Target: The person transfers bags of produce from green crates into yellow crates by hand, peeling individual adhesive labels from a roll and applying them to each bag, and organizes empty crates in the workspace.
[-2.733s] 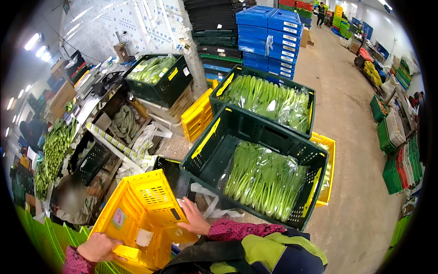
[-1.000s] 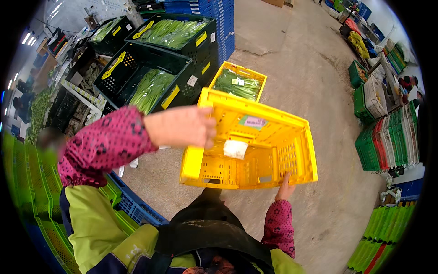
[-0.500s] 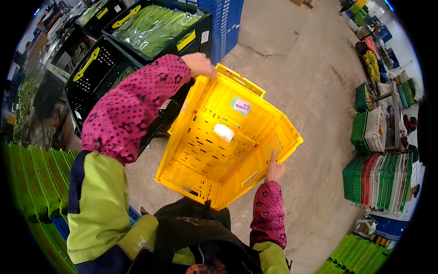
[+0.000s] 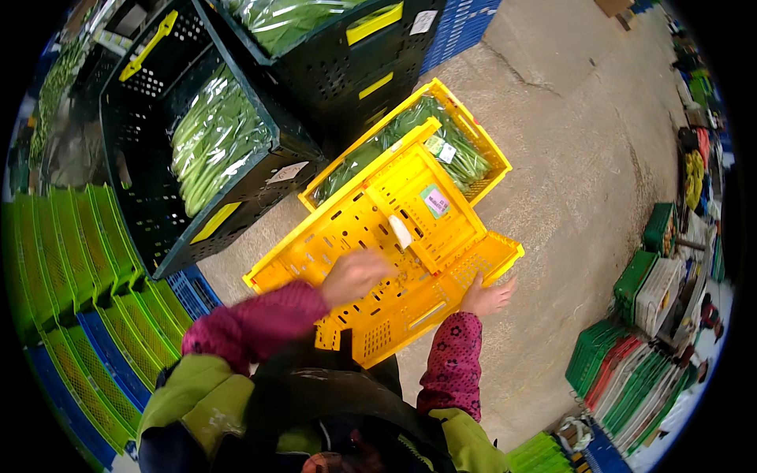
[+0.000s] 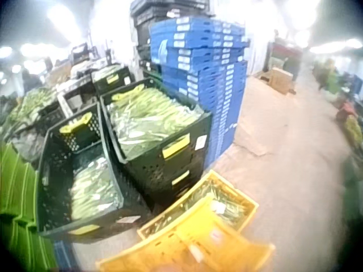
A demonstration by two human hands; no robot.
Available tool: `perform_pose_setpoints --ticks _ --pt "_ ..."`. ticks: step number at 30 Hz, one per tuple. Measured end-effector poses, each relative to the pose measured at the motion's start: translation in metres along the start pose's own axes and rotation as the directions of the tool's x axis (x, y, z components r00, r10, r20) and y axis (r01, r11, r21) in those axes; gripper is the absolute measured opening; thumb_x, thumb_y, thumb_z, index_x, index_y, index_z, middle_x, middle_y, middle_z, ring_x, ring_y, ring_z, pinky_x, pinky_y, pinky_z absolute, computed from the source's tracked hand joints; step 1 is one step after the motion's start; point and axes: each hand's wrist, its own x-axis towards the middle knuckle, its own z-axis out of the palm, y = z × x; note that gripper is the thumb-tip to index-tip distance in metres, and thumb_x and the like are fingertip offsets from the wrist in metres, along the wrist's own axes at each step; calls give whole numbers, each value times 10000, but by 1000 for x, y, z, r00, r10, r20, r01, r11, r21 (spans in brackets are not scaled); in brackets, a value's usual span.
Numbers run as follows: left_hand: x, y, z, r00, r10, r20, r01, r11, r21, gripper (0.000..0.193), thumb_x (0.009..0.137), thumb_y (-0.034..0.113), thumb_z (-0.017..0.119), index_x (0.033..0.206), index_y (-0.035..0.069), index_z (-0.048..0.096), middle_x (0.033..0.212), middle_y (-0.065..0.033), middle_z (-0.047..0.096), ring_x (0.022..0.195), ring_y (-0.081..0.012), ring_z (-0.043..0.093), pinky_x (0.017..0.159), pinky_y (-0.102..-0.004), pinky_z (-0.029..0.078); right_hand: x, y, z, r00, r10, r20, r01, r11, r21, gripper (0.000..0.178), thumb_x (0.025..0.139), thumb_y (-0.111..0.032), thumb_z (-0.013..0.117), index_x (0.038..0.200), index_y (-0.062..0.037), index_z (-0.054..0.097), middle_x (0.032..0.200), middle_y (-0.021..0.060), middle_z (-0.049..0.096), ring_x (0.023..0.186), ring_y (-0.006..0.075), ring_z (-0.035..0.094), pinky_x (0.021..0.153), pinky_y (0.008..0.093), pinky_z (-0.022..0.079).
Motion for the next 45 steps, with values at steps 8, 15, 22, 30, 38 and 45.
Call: perform_pose_setpoints --ticks 8,15,22,30,38,45 --pt "-213 9 47 639 -678 -363 735 678 27 181 788 -15 671 955 45 636 850 -111 609 805 -253 598 720 -335 482 -46 -76 121 459 -570 681 797 603 -32 540 705 -250 777 1150 -29 565 1420 183 380 1375 401 265 1103 582 182" --pt "-231 7 61 71 -727 -682 854 398 -335 501 735 41 753 1119 53 431 836 -27 440 753 -127 454 678 -261 398 -41 -20 196 266 -734 625 935 353 17 377 730 -203 708 1017 3 574 1384 183 420 1301 387 363 1103 579 189" --pt "-240 -24 56 -97 -817 -569 736 326 -593 590 744 22 706 1252 22 405 989 -90 524 949 -194 531 788 -310 470 -14 -60 149 61 -728 683 905 329 270 446 751 -118 619 1177 -27 523 1307 205 478 1217 369 440 1058 530 279" --pt "-234 -35 57 -108 -972 -208 372 155 -915 384 750 -75 575 1126 5 563 995 -90 658 874 -218 636 782 -332 511 105 -131 97 298 -798 523 953 281 -114 603 824 -168 629 1365 -26 404 1442 194 378 1315 329 388 1066 540 266" --pt "-220 -29 60 -25 -993 -112 322 98 -942 402 675 -79 551 1071 -18 589 927 -98 669 839 -222 640 674 -322 513 169 -139 111 499 -636 589 862 432 -264 690 834 -404 675 1353 -30 416 1313 193 506 1181 325 507 971 437 404" --pt "-207 -22 55 -72 -991 -111 274 87 -958 367 670 -76 545 1031 -14 568 857 -101 646 747 -234 632 622 -316 505 110 -138 113 271 -809 521 947 321 6 680 811 -403 693 1365 -109 432 1233 176 574 1136 335 560 1029 533 348"
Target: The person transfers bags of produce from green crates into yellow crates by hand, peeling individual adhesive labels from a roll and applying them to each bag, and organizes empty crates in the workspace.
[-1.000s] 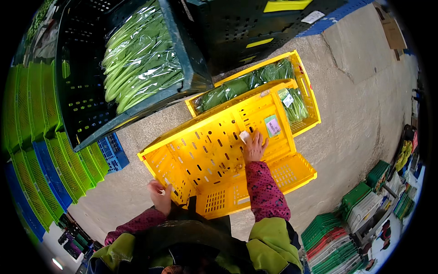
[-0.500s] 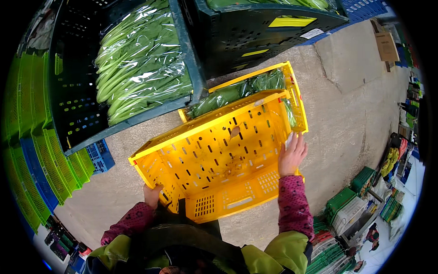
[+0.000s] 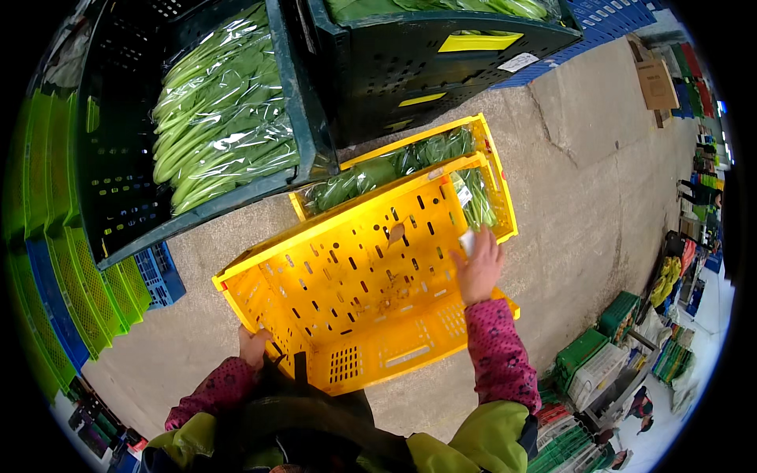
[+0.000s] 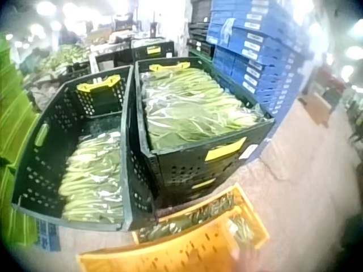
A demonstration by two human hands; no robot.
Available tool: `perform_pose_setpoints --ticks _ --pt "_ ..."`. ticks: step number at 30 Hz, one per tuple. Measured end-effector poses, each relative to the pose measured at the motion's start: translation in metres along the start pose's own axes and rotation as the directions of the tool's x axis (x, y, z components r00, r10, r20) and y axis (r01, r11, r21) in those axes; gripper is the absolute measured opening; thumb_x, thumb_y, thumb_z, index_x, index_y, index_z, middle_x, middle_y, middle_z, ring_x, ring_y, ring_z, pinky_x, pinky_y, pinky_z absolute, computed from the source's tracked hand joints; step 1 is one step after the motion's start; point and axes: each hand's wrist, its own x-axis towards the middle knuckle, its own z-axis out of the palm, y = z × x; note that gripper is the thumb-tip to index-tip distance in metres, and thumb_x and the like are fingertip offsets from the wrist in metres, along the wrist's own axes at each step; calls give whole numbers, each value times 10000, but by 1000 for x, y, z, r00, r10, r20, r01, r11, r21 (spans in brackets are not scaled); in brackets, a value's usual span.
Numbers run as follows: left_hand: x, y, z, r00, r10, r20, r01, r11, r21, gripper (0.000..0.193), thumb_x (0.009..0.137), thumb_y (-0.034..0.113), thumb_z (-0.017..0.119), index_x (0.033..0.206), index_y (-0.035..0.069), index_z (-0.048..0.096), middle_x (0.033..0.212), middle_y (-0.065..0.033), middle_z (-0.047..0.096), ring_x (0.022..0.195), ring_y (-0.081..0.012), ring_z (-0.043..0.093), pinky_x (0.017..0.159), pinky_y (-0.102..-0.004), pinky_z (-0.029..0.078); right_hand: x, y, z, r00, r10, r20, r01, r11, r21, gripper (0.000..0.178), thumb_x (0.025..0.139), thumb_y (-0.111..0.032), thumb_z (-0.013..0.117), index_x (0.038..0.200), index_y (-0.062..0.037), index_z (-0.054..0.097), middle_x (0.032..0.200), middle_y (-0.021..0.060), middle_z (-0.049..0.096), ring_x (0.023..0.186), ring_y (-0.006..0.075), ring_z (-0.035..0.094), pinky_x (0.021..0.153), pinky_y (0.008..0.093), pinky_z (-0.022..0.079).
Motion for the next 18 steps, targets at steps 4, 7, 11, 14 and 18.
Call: perform_pose_setpoints --ticks 4,7,11,14,18 --pt "7 -9 -14 1000 16 24 -18 996 82 354 681 -73 551 1028 -4 572 852 -97 649 736 -231 632 630 -316 505 30 34 -9 986 -14 169 46 982 -183 779 782 -426 706 1409 -104 373 1347 167 491 1251 327 466 1070 580 280" --pt "1 -8 -9 999 2 37 -4 998 65 330 727 -67 525 1045 -7 590 895 -103 678 719 -212 649 608 -297 511 45 69 -29 943 225 246 -204 973 -109 841 777 -447 704 1438 -94 321 1383 158 457 1276 323 435 1063 572 288" --pt "8 -10 -16 997 6 80 -12 997 79 351 722 -80 512 1059 -18 592 877 -116 681 694 -211 647 559 -278 499 14 72 -27 989 143 26 -141 986 -87 741 806 -462 682 1376 -77 407 1194 184 605 1069 358 596 991 544 364" --pt "3 -6 -12 1000 -25 17 23 995 94 380 724 -96 509 1092 -24 573 925 -119 676 758 -224 659 631 -301 528 -39 105 -11 904 351 246 -324 935 -143 507 810 -466 685 1099 -57 604 831 191 672 757 381 660 706 500 493" --pt "-16 16 27 983 112 142 -107 993 -42 440 707 -106 514 1137 -26 566 1010 -112 665 878 -233 642 713 -318 518 -57 139 -30 922 373 106 -366 927 -78 446 811 -477 687 996 -72 657 646 187 639 606 390 642 535 490 493"
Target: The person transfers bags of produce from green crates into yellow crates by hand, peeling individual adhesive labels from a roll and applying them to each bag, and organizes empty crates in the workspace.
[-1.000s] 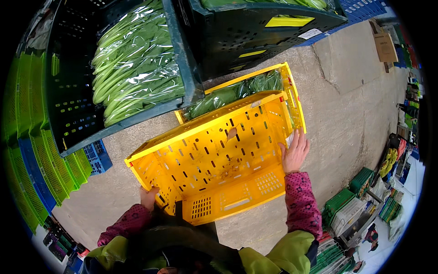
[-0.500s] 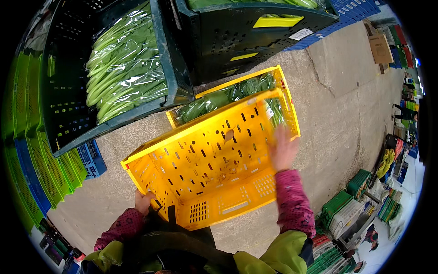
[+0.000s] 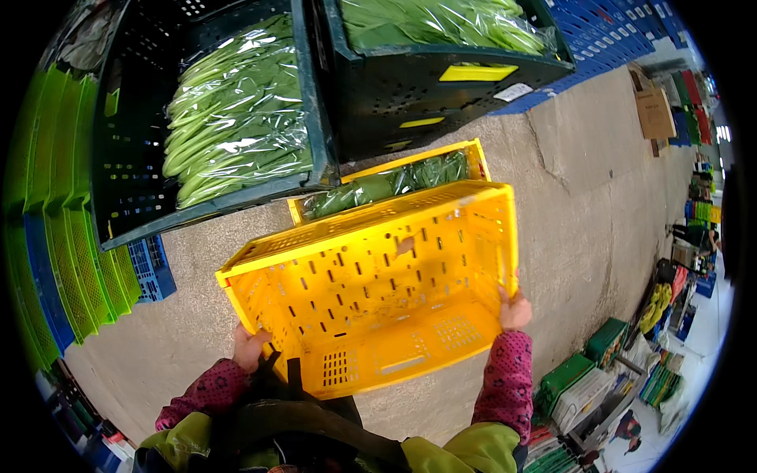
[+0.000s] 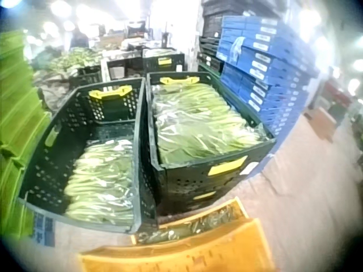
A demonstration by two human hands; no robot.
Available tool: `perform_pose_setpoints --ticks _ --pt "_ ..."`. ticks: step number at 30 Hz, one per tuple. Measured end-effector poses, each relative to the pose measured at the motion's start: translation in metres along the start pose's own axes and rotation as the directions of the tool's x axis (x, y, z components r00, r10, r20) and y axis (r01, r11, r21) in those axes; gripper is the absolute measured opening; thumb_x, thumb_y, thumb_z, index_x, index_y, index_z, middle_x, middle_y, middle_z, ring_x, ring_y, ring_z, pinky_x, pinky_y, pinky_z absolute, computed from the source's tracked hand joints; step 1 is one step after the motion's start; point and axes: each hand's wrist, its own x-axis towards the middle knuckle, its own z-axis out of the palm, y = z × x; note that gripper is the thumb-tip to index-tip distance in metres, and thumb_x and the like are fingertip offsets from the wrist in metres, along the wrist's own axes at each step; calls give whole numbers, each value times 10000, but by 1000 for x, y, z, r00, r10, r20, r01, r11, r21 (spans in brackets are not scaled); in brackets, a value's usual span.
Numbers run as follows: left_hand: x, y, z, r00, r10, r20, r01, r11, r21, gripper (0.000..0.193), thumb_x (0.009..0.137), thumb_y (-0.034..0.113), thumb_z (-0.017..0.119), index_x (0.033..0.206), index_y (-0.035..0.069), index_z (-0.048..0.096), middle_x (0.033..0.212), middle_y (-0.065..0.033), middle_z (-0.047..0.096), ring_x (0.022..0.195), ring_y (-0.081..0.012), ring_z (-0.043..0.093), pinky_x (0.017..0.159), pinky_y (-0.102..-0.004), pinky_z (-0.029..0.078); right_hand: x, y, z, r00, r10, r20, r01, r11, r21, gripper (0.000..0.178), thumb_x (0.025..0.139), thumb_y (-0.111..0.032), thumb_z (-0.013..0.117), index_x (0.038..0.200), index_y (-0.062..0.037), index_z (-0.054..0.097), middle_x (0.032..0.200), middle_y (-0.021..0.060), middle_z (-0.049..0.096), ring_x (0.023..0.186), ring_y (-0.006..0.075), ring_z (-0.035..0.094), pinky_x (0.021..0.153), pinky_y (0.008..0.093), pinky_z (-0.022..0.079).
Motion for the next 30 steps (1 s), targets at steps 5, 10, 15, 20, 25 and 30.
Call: perform_pose_setpoints --ticks 5,10,15,20,25,30 --pt "12 16 70 998 46 43 -46 999 -13 428 741 -97 512 1161 -32 562 1046 -112 665 945 -227 644 785 -329 518 84 24 -51 982 159 -103 -161 987 -12 495 823 -495 670 1024 -43 660 773 211 664 715 393 655 631 477 510" --pt "56 14 122 992 57 114 -65 995 75 386 779 -92 518 1157 -35 567 1030 -113 670 907 -214 651 740 -310 521 151 15 -52 973 -80 -215 65 995 -78 601 888 -474 591 1344 -103 467 1232 181 583 1134 349 545 920 496 427" --pt "99 -21 125 990 143 3 -143 990 6 285 837 -63 536 1115 -43 594 998 -109 678 883 -207 657 751 -320 526 58 -23 -10 964 -83 -254 55 992 -115 723 901 -400 604 1475 -107 278 1468 191 350 1329 361 354 1085 511 289" --pt "91 -3 135 985 168 -30 -146 920 362 318 833 -12 562 1148 -1 601 974 -130 695 877 -213 674 744 -313 528 -70 -90 10 884 370 285 -414 341 844 663 905 -162 597 1457 -24 258 1369 208 420 1212 298 468 1001 416 413" --pt "104 15 139 958 274 -79 -188 814 550 516 776 74 583 1285 65 501 883 -143 694 750 -266 679 661 -340 522 -107 -147 18 715 457 529 -594 -3 805 495 854 -93 584 1310 12 422 1196 156 550 1039 272 578 887 412 487" --pt "99 38 135 941 326 -91 -245 842 481 639 757 79 568 1375 94 402 865 -198 661 755 -344 651 674 -393 506 -106 -150 14 675 476 564 -638 -7 770 462 836 -84 584 1272 7 459 1180 164 558 1034 279 587 871 413 502"
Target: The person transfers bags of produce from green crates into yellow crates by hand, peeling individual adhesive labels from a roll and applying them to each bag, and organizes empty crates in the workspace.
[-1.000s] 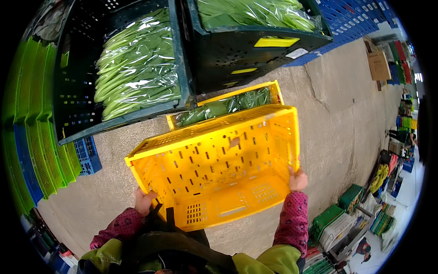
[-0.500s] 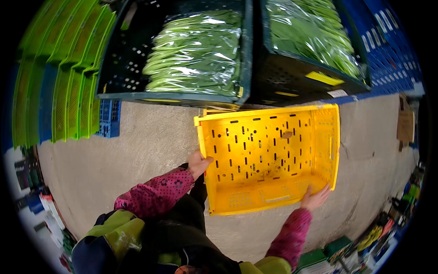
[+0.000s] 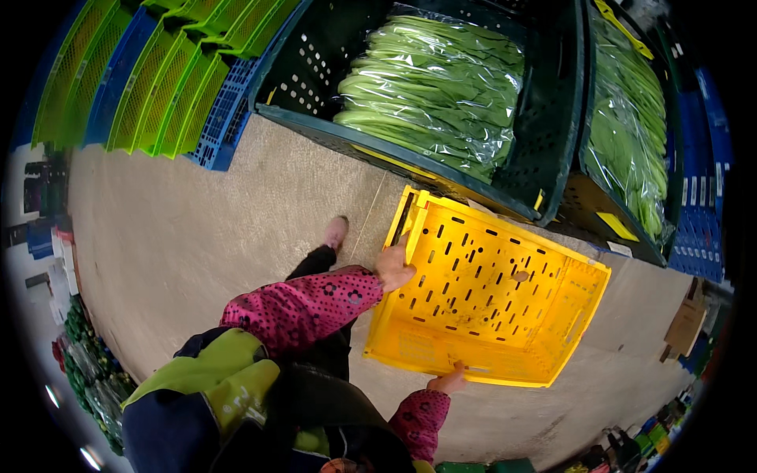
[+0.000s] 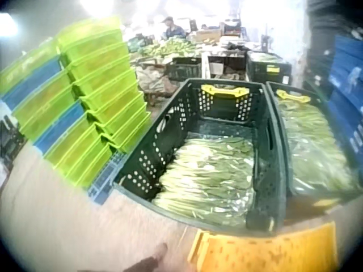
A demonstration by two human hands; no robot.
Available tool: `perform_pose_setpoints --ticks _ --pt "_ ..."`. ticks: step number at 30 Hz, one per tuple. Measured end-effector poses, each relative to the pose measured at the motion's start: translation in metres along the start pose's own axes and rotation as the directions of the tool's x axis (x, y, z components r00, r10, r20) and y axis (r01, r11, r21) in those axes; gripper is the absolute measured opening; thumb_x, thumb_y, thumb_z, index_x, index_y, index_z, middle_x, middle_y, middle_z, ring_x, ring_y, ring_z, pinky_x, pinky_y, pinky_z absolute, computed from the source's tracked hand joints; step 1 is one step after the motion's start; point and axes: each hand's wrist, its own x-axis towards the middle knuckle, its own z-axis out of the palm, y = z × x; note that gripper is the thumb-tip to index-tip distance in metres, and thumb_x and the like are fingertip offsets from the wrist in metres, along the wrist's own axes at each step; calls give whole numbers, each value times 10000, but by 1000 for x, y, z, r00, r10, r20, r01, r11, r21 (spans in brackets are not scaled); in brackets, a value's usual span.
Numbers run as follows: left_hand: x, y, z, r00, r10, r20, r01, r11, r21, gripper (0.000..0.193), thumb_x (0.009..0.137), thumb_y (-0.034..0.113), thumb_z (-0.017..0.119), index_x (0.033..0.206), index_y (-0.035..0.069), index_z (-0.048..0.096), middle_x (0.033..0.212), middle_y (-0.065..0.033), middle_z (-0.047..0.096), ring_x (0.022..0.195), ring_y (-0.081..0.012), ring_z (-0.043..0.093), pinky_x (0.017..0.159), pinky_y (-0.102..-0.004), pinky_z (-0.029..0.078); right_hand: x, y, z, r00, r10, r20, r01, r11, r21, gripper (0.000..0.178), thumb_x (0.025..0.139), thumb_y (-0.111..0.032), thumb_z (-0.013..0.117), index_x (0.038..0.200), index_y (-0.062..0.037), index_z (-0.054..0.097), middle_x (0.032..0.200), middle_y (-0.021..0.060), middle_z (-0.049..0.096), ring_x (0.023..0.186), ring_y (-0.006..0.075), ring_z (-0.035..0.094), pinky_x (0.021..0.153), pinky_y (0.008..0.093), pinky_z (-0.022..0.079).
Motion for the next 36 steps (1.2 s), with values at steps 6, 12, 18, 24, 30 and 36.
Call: perform_pose_setpoints --ticks 6,12,18,24,30,36 --pt "14 -33 -9 999 -40 12 38 983 178 698 734 108 579 1393 98 351 926 -231 660 847 -420 635 716 -471 522 -7 27 2 1000 30 4 -30 999 -32 455 811 -68 589 1248 -5 478 1157 144 566 1010 285 591 879 427 500" --pt "25 -30 -20 982 18 188 -46 988 145 888 752 214 664 1478 71 175 907 -245 655 845 -398 647 739 -462 525 -9 25 20 995 -39 -95 23 986 -165 430 845 -95 596 1234 27 460 1220 194 529 1069 300 564 880 430 500" --pt "11 -65 -70 917 68 394 116 898 -425 844 928 471 561 1529 151 63 1450 -144 412 1271 -219 455 992 -349 392 -1 7 46 475 -879 42 386 166 -908 672 947 -327 560 1455 1 267 1456 233 347 1306 356 393 1087 443 319" --pt "-55 -146 -97 377 -566 733 925 266 -270 988 807 841 233 1519 235 -87 1595 -116 -40 1431 -431 78 1081 -606 222 -144 12 218 684 -183 706 645 603 -469 636 1012 -467 325 1490 -55 240 1533 123 267 1403 249 257 1151 399 196" --pt "-77 -148 -104 393 -391 832 907 313 -282 1058 794 835 337 1494 238 -184 1591 -123 -70 1407 -503 46 1094 -609 193 -70 -21 117 793 -453 408 607 652 -455 653 1001 -430 414 1481 -19 248 1519 164 282 1397 303 257 1148 391 195" --pt "-53 -75 -73 755 -133 642 443 825 -351 1082 839 440 676 1513 137 -114 1573 -170 81 1439 -304 169 1134 -355 234 -63 0 20 972 -127 -197 -10 818 -575 641 951 -396 541 1424 -20 327 1430 179 393 1325 305 367 1100 453 288"
